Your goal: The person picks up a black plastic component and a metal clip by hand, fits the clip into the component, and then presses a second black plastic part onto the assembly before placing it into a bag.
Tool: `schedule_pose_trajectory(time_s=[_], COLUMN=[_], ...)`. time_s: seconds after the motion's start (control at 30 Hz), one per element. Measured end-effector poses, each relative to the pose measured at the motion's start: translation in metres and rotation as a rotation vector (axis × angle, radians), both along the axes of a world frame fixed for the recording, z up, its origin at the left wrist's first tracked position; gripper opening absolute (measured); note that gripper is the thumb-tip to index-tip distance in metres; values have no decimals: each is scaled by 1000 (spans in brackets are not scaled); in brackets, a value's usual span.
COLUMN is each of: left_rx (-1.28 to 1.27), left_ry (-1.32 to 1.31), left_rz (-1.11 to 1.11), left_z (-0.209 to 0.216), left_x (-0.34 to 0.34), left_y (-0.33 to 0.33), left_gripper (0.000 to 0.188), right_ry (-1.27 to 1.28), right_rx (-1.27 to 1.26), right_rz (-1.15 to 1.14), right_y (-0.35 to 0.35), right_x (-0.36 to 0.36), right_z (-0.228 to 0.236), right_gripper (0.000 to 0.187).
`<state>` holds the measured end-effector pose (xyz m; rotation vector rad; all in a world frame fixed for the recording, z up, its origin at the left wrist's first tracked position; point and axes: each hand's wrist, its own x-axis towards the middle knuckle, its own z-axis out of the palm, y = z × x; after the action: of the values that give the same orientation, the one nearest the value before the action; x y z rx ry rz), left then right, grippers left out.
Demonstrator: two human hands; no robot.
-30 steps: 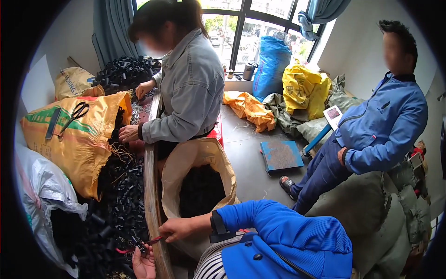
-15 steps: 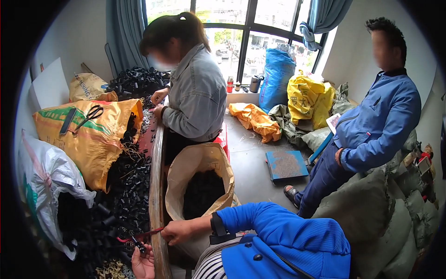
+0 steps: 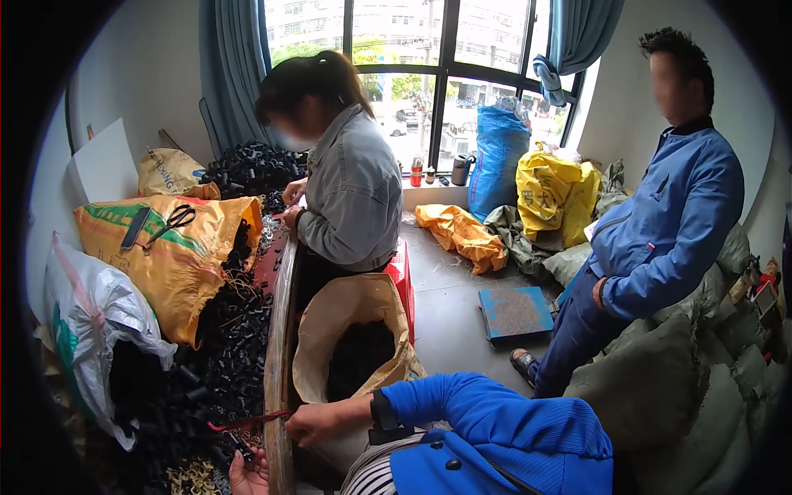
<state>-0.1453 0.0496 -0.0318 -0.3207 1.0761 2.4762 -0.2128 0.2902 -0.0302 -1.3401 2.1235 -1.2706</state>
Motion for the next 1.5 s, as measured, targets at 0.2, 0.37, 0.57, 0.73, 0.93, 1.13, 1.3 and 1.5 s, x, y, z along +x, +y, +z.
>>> schedule_pose_trajectory(time_s=[0.2,0.37,0.57,0.73,0.93,1.13,1.3,1.5], left_rx=[-9,105,-144,-186,-129,-60,-93,-80], left_ry=[-70,-81,-124,-42,-221,-260,-217,-251], left_rz=[144,156,352,334,387,418,412,421], left_z=[-2,-15,70,56,15,-9,-5,-9], left_x=[19,26,40,37,22,21,13,7], left_y=[-20,-64,-49,-78,-114,-128,-125,-133], left_gripper=[27,28,30,29,27,24,23,23], right_ry=[25,107,202,272,330,324,323,355], right_rx=[87,78,230,238,139,66,66,136], right_rz=[38,94,81,68,90,46,68,87], right_y=[-19,-59,-116,-153,-183,-181,-169,-151], right_x=[-5,-27,-49,-54,-60,-62,-61,-56], right_z=[-1,-4,-6,-5,-18,-27,-20,-11], right_gripper=[17,17,18,16,25,31,29,25])
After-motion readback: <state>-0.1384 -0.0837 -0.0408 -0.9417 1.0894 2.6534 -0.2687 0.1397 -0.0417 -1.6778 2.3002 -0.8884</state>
